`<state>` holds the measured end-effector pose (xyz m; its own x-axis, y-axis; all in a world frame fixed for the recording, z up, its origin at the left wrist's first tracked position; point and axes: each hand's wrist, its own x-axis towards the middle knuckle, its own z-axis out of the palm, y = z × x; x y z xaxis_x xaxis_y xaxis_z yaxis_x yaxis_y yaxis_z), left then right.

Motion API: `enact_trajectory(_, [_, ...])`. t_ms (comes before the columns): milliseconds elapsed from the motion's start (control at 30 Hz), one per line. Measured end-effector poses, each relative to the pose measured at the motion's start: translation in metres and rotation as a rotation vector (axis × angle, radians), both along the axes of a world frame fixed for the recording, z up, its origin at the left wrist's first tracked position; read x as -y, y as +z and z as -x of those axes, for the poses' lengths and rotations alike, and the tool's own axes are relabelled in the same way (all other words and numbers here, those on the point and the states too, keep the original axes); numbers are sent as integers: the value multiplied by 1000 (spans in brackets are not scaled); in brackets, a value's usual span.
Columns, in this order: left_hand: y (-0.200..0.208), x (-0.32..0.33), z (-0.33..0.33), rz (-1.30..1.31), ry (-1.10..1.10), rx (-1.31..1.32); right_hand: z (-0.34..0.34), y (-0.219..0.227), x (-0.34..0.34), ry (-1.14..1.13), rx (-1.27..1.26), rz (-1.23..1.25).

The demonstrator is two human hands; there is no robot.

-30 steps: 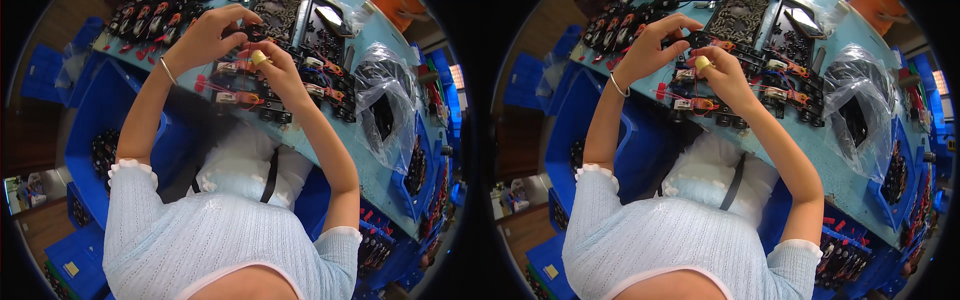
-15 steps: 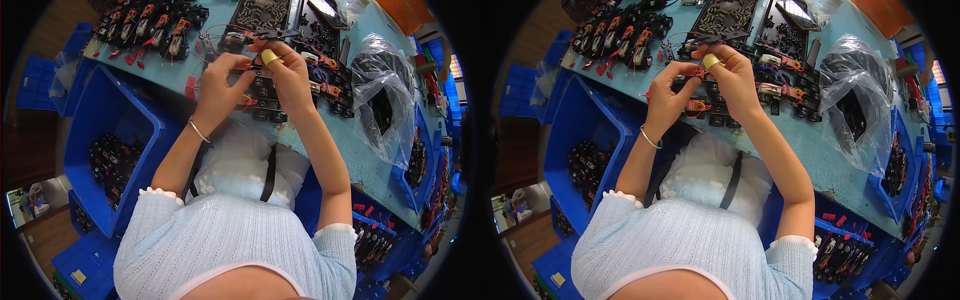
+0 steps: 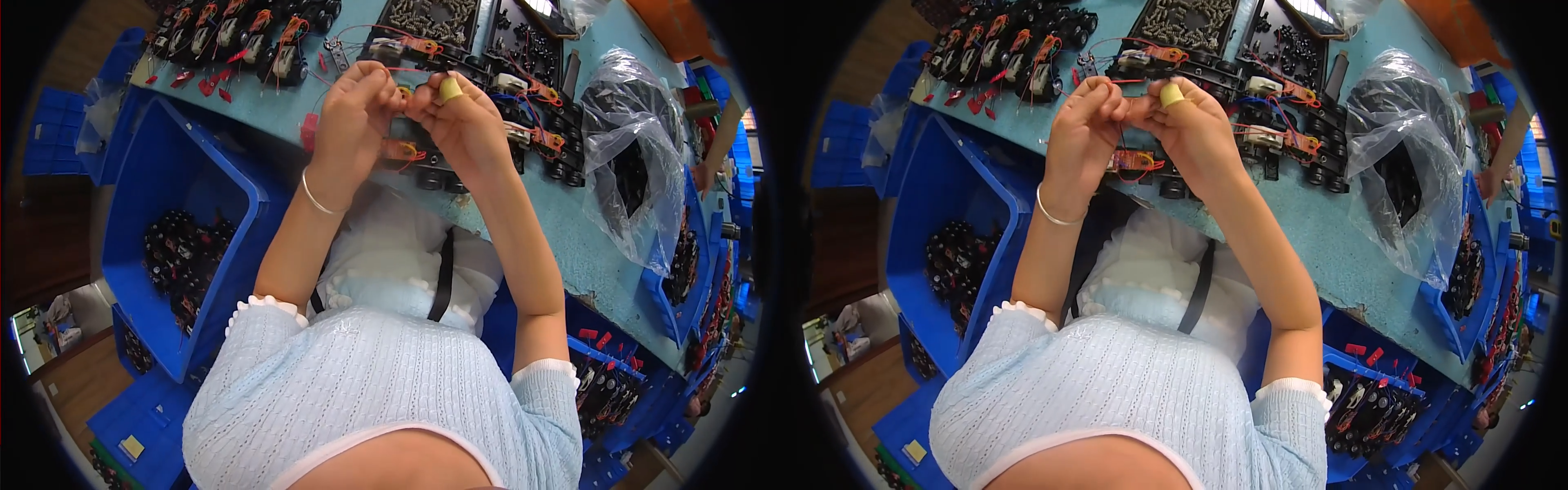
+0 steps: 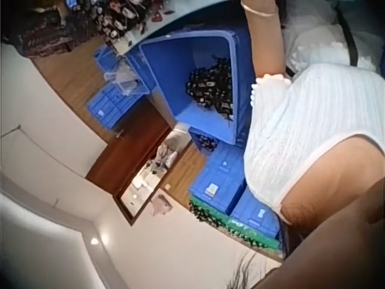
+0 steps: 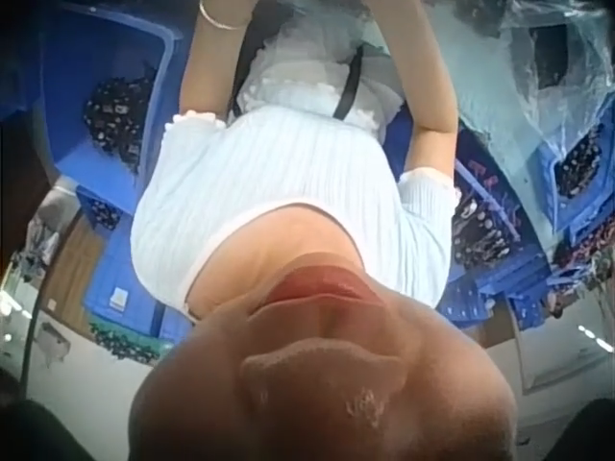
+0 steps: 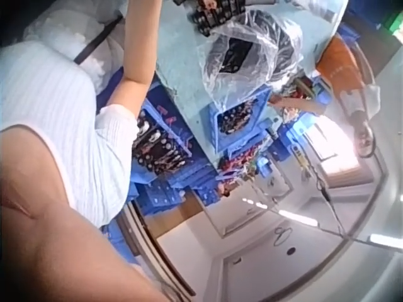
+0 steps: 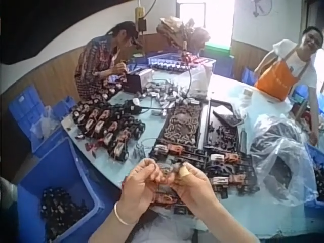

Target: Assembling electronic and plastic components onto toy car chassis.

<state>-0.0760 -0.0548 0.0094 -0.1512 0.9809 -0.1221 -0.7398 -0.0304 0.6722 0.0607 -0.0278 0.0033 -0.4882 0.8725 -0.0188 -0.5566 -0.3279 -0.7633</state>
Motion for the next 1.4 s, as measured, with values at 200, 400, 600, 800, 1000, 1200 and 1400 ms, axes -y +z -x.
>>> enact_trajectory(200, [-18, -18, 18, -197, -296, -147, -2, -26, -19, 133, -131, -17])
enact_trajectory(400, [-30, -20, 18, -112, -130, -592, -24, -30, -34, 314, -200, 126])
enact_trajectory(600, [-16, -9, 11, -160, -140, -655, -22, -11, -18, -122, 693, -361])
enact_trajectory(800, [2, 8, 2, -171, -243, -560, -34, 13, -7, -398, 922, -1200])
enact_trajectory(1000, [-2, 9, -10, -369, 54, -1047, -48, 24, -6, -386, 966, -1259])
enact_trajectory(1200, [5, 14, -32, -460, 218, -1246, -42, 35, 10, -265, 732, -730])
enact_trajectory(1400, [4, 16, -35, -470, 330, -1253, -43, 40, 13, -234, 647, -557])
